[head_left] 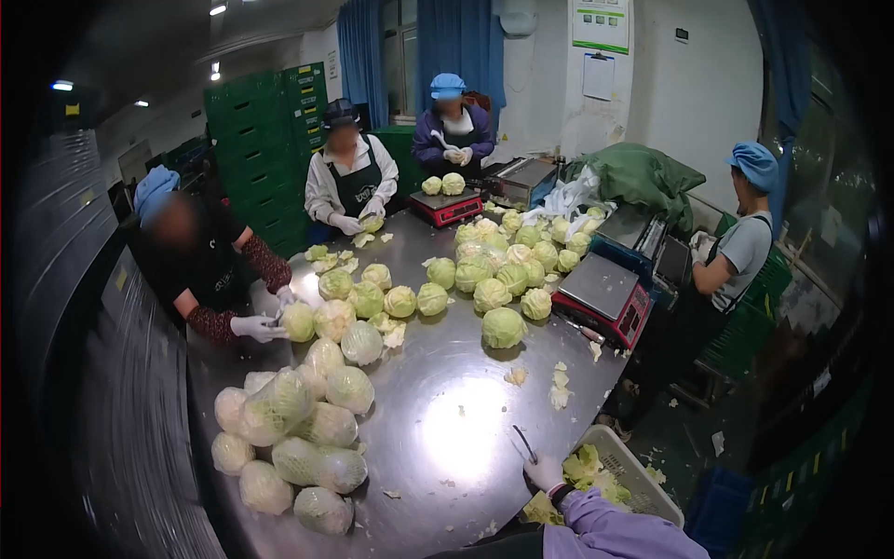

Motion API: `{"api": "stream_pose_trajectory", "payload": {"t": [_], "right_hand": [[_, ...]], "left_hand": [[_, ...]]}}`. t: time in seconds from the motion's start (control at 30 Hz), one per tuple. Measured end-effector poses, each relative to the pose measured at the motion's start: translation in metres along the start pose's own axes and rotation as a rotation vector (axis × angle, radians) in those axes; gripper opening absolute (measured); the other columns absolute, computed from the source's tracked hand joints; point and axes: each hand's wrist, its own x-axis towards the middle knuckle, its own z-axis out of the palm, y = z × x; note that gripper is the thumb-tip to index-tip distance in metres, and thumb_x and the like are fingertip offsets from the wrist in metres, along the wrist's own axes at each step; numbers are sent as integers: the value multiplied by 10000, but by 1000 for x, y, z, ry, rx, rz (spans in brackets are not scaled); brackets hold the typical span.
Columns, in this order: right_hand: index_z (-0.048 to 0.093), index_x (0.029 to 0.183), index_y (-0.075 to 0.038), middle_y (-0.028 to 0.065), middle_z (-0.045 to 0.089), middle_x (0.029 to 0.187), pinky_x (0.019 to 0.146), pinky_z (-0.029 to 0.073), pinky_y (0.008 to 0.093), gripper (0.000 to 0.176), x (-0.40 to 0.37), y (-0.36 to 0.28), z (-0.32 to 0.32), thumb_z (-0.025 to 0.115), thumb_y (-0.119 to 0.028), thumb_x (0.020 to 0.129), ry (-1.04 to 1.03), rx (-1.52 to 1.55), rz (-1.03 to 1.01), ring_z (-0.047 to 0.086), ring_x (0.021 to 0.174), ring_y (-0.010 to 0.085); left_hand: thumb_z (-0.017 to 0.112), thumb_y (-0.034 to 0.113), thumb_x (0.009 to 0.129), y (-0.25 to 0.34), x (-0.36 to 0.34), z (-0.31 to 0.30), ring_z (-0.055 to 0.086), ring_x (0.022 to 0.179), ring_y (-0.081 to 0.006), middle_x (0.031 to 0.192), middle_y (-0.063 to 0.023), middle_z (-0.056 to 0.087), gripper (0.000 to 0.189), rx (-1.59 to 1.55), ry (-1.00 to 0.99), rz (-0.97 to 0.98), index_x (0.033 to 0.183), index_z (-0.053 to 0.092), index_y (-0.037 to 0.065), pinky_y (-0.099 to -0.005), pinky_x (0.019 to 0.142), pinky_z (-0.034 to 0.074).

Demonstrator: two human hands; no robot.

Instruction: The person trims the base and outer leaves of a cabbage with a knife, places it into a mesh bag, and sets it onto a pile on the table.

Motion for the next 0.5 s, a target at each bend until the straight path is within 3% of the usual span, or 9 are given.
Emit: {"api": "stream_pose_trajectory", "payload": {"t": [0.2, 0.3, 0.47, 0.5], "right_hand": [[616, 792, -68, 194, 631, 687, 635, 494, 491, 262, 2, 3, 6, 572, -327, 799, -5, 24, 17, 625, 685, 407], [610, 761, -46, 120, 632, 582, 548, 519, 365, 235, 5, 9, 7, 612, -274, 814, 60, -11, -98, 645, 506, 253], [612, 763, -43, 106, 636, 577, 501, 512, 343, 234, 4, 17, 11, 613, -269, 822, -37, 103, 7, 644, 496, 233], [614, 759, -45, 106, 636, 578, 511, 513, 344, 239, 5, 20, 15, 615, -275, 821, 1, 78, -11, 643, 495, 231]], "left_hand": [[337, 486, 924, 1, -5, -7, 142, 1435, -227, 1562, 0, 178, 577, 147, -2, 16, 1463, 270, 292, -464, 1142, 73], [370, 470, 922, 7, -6, -5, 165, 1431, -241, 1558, -5, 201, 568, 209, 18, 20, 1455, 298, 288, -472, 1140, 98], [403, 426, 924, 13, -8, -13, 160, 1433, -270, 1559, -20, 204, 550, 226, -7, 17, 1446, 326, 270, -467, 1142, 109], [404, 375, 934, 15, -5, -8, 136, 1437, -288, 1562, -48, 189, 534, 48, 18, -82, 1445, 331, 236, -469, 1143, 104]]}}
